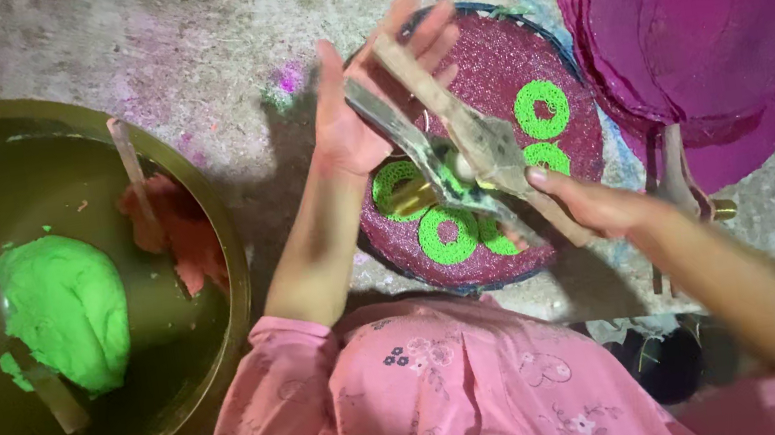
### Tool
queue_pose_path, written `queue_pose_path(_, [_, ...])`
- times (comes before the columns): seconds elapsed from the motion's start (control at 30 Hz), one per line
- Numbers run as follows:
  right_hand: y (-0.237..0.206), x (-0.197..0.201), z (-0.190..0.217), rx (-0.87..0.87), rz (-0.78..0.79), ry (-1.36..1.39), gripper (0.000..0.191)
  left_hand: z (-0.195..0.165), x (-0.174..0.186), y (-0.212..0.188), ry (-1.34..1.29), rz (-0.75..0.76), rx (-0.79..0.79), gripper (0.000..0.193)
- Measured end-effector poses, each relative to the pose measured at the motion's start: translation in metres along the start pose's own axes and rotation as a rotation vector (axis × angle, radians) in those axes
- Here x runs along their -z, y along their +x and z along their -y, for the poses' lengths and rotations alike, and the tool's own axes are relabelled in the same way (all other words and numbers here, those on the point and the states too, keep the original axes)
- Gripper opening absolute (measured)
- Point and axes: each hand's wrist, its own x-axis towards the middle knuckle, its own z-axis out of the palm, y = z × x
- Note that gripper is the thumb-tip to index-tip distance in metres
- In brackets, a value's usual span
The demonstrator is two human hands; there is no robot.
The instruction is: The person presses green and orange dough into a wooden ring-shaped press tool, ejects the formed rings onto a round board, and arranges them in rows, repeating the cycle to fill the board with two-tone ring pieces.
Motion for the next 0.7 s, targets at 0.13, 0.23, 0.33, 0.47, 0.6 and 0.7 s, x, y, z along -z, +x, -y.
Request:
queue_pose_path(0.13, [0.001, 0.008, 0.073, -0.078, -0.022, -0.126, 0.069, -0.002, 0.006, 0.017, -0.371, 0.090, -0.200, 0.056])
queue_pose_path(0.23, [0.002, -0.002, 0.115, 0.006, -0.120, -0.463, 0.079, -0.010, 0.026, 0.026, -0.422, -0.089, -0.308, 0.043])
queue_pose_path(0.33, [0.011, -0.026, 0.136, 0.101, -0.261, -0.725, 0.084, -0.022, 0.049, 0.029, -0.402, 0.057, -0.381, 0.044])
queue_pose_path(0.47, [0.018, -0.052, 0.137, 0.167, -0.294, -0.805, 0.086, -0.029, 0.068, 0.022, -0.324, 0.089, -0.447, 0.044])
queue_pose_path(0.6, [0.012, -0.049, 0.134, 0.083, -0.310, -0.827, 0.090, -0.009, 0.071, 0.014, -0.420, -0.015, -0.431, 0.041])
queue_pose_path(0.7, [0.006, -0.038, 0.137, 0.112, -0.380, -0.898, 0.084, 0.007, 0.071, 0.022, -0.447, -0.103, -0.424, 0.035])
